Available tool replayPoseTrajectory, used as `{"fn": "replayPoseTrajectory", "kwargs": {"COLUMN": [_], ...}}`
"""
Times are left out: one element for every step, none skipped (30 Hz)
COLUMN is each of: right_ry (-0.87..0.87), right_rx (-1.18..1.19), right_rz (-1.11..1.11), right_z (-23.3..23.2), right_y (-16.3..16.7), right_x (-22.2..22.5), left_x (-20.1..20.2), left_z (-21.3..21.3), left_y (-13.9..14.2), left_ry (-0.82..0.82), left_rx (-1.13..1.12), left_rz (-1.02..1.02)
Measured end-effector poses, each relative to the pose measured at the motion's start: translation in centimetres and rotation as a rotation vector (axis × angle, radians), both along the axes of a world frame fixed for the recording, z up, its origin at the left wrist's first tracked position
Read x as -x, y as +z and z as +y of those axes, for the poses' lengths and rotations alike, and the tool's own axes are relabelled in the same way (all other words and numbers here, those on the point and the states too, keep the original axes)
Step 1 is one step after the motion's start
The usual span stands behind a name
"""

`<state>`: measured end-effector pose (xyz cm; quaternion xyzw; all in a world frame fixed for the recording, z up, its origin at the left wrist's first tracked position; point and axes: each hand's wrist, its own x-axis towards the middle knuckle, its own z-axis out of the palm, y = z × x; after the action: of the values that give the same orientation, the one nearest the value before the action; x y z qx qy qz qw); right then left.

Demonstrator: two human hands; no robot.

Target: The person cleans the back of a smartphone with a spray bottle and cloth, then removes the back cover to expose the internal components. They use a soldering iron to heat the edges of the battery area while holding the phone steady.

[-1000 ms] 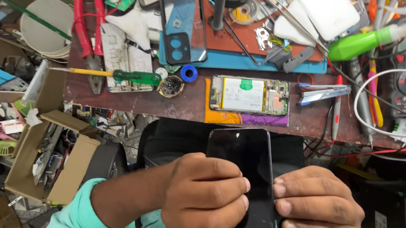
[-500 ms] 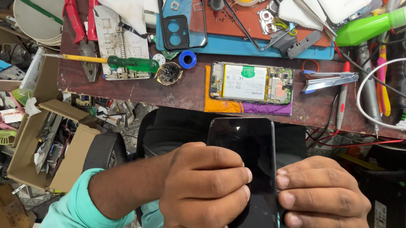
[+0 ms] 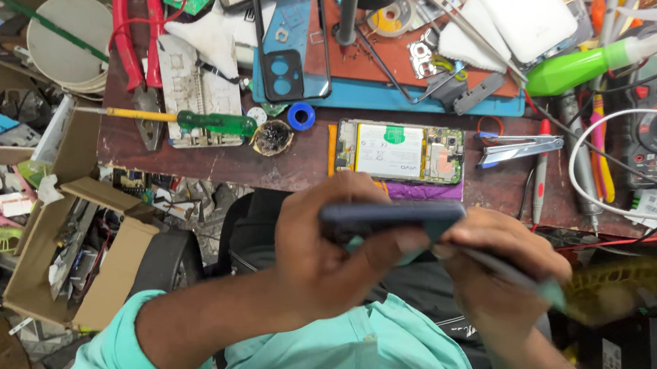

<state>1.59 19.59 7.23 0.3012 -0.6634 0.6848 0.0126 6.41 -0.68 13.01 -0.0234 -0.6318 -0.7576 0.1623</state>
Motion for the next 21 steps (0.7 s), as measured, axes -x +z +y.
{"fn": "replayPoseTrajectory", "kwargs": {"right_ry": [-0.015,-0.034,-0.047,-0.058,-0.063,-0.068,-0.072,-0.081,-0.088,-0.094,-0.099,-0.104,-0.109,-0.123,-0.138,-0.153,-0.157,-0.161,-0.165,-0.167,-0.17], "right_rx": [0.022,0.05,0.128,0.206,0.215,0.225,0.235,0.254,0.272,0.29,0.298,0.305,0.313,0.321,0.328,0.335,0.343,0.353,0.362,0.367,0.372], "right_rz": [-0.111,-0.223,-0.371,-0.522,-0.525,-0.527,-0.529,-0.541,-0.554,-0.566,-0.566,-0.568,-0.571,-0.577,-0.582,-0.587,-0.584,-0.579,-0.575,-0.572,-0.569], "right_z": [0.0,-0.1,-0.2,-0.4,-0.7,-0.9,-1.2,-1.4,-1.6,-1.8,-1.9,-1.9,-1.9,-2.0,-1.9,-2.0,-2.0,-2.1,-2.2,-2.3,-2.4], "right_y": [-0.3,-0.5,-0.5,-0.4,-0.3,-0.1,0.2,0.5,0.7,1.0,1.1,1.2,1.3,1.2,1.1,1.0,0.9,0.7,0.6,0.5,0.4], "right_x": [-0.2,-0.5,-0.6,-0.7,-0.7,-0.6,-0.5,-0.3,-0.2,0.0,0.2,0.3,0.4,0.4,0.5,0.5,0.5,0.4,0.4,0.4,0.5], "left_x": [0.1,0.2,0.3,0.4,0.4,0.5,0.6,0.7,0.7,0.8,0.8,0.9,0.9,0.9,1.0,1.2,1.3,1.4,1.5,1.5,1.6], "left_z": [0.5,0.8,0.7,0.5,0.4,0.4,0.4,0.6,0.7,0.9,1.1,1.1,1.2,1.2,1.2,1.3,1.3,1.3,1.2,1.2,1.1], "left_y": [-0.2,-0.4,-0.7,-0.9,-1.1,-1.3,-1.4,-1.5,-1.6,-1.7,-1.8,-1.9,-2.0,-2.1,-2.2,-2.3,-2.3,-2.4,-2.3,-2.3,-2.2], "left_ry": [0.008,0.015,0.003,-0.009,-0.021,-0.028,-0.034,-0.039,-0.053,-0.066,-0.079,-0.08,-0.08,-0.081,-0.069,-0.057,-0.047,-0.053,-0.059,-0.065,-0.069], "left_rx": [-0.144,-0.289,-0.287,-0.285,-0.281,-0.277,-0.273,-0.269,-0.258,-0.247,-0.235,-0.185,-0.134,-0.083,-0.062,-0.042,-0.022,-0.026,-0.03,-0.035,-0.021], "left_rz": [-0.074,-0.149,-0.197,-0.246,-0.295,-0.288,-0.282,-0.276,-0.304,-0.331,-0.357,-0.324,-0.292,-0.258,-0.253,-0.249,-0.245,-0.249,-0.252,-0.257,-0.289]}}
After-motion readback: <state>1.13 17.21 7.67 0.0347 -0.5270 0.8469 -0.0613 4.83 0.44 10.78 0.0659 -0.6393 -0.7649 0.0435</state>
